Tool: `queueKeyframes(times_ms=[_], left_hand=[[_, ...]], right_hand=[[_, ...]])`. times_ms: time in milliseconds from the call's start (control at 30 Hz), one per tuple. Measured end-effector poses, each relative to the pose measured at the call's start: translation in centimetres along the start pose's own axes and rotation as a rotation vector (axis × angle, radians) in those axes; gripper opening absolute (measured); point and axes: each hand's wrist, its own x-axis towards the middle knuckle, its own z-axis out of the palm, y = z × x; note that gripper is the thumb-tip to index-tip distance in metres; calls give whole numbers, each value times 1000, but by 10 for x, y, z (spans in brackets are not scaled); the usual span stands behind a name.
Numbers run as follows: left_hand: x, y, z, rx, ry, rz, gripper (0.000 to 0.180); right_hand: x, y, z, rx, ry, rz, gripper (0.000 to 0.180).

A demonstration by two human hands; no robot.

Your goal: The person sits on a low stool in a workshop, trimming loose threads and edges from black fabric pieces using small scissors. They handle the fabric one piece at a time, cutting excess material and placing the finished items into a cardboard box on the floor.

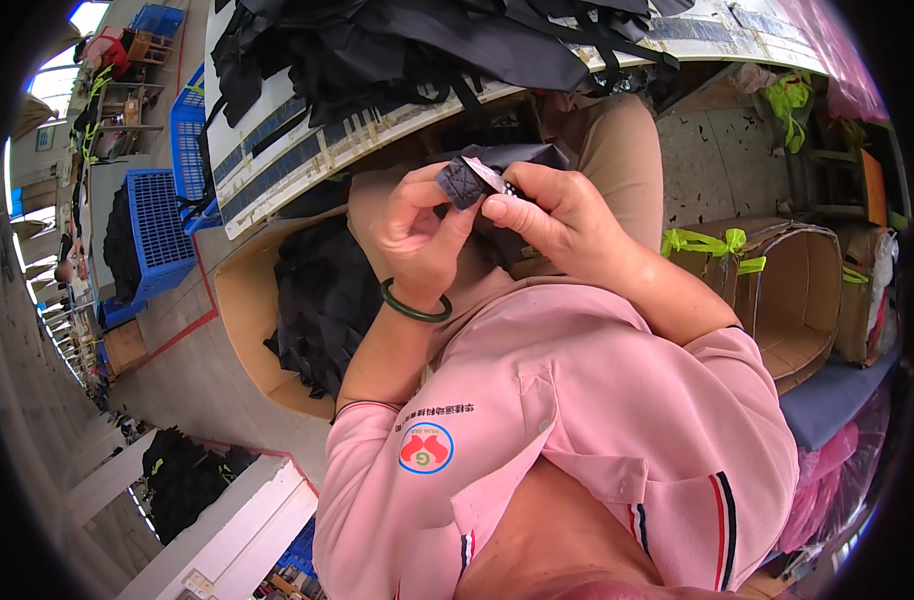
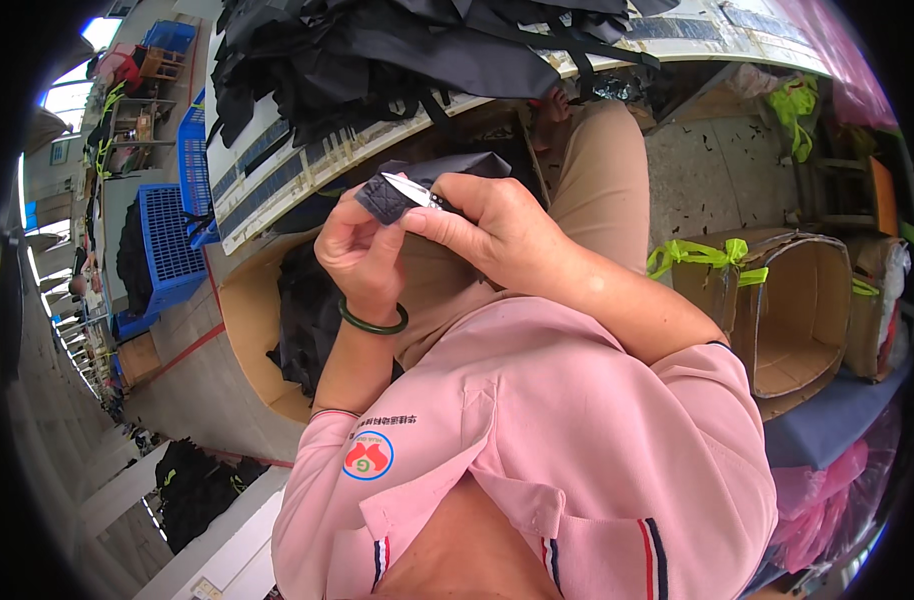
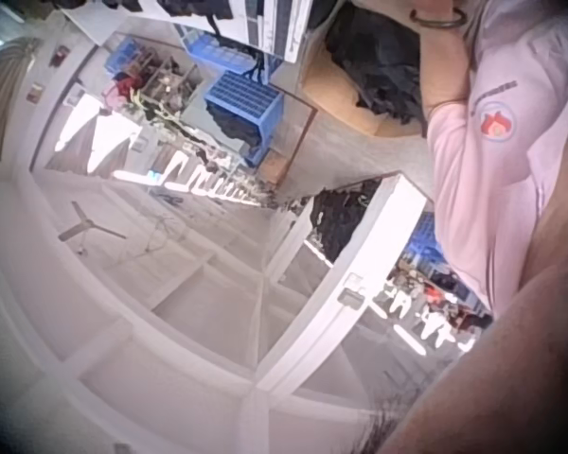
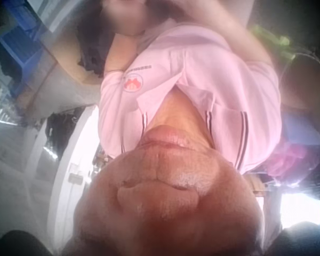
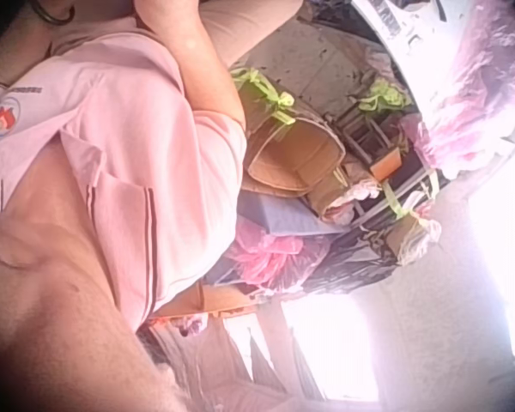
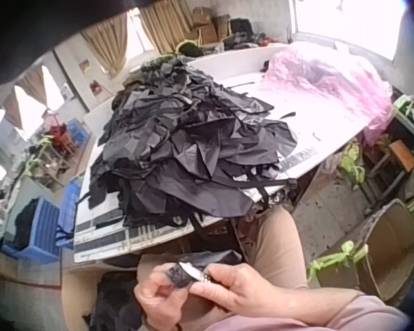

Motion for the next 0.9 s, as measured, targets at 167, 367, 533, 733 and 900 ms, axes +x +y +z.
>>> queueKeyframes(times_ms=[167,367,533,733,900], left_hand=[[6,4,-6,-72,-55,-81,18],[16,7,-21,-222,-158,-298,19],[19,6,-26,-277,-237,-386,18],[21,2,-27,-364,-340,-462,19],[20,3,-24,-353,-355,-497,20]], right_hand=[[-2,-5,-6,19,-63,83,34],[-3,-7,-17,-102,-58,1,39],[-2,-13,-29,-254,-116,5,40],[-2,-16,-31,-347,-139,-31,40],[1,-18,-32,-388,-157,-58,40]])
